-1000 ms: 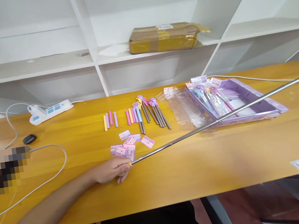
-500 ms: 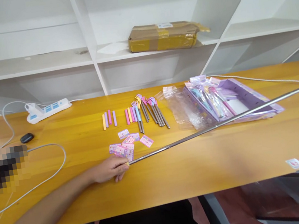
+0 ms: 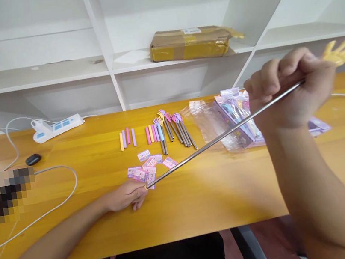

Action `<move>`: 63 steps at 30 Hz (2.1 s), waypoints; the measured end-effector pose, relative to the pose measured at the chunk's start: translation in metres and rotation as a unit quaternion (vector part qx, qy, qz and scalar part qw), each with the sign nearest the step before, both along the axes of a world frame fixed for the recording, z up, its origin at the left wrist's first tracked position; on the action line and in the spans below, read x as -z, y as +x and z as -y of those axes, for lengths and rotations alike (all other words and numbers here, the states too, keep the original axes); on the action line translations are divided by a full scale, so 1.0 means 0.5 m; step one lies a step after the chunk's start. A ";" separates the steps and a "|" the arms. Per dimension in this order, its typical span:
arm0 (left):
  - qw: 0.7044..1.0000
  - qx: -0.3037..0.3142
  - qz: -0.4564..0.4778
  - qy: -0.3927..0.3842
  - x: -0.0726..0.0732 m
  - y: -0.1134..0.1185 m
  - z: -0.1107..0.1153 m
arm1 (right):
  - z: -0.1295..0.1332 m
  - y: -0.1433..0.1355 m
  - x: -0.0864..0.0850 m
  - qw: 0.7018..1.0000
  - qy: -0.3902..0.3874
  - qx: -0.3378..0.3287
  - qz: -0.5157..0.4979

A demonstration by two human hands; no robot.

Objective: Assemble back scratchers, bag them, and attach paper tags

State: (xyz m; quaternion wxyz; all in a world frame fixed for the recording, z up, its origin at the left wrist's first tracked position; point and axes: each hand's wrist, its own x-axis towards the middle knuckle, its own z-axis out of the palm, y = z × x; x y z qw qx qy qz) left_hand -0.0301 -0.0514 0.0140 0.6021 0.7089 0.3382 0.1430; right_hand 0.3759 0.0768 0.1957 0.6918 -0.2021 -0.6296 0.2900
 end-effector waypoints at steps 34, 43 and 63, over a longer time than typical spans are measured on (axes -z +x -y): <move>0.990 -0.027 0.109 -0.086 0.001 0.007 -0.008 | 0.053 -0.266 0.196 0.930 -0.214 -0.251 0.164; 0.992 -0.025 0.095 -0.082 0.005 0.007 -0.003 | 0.080 -0.299 0.218 0.946 -0.177 -0.221 0.156; 0.988 -0.043 0.109 -0.103 0.015 -0.005 -0.024 | 0.124 -0.367 0.413 0.924 -0.238 -0.268 0.132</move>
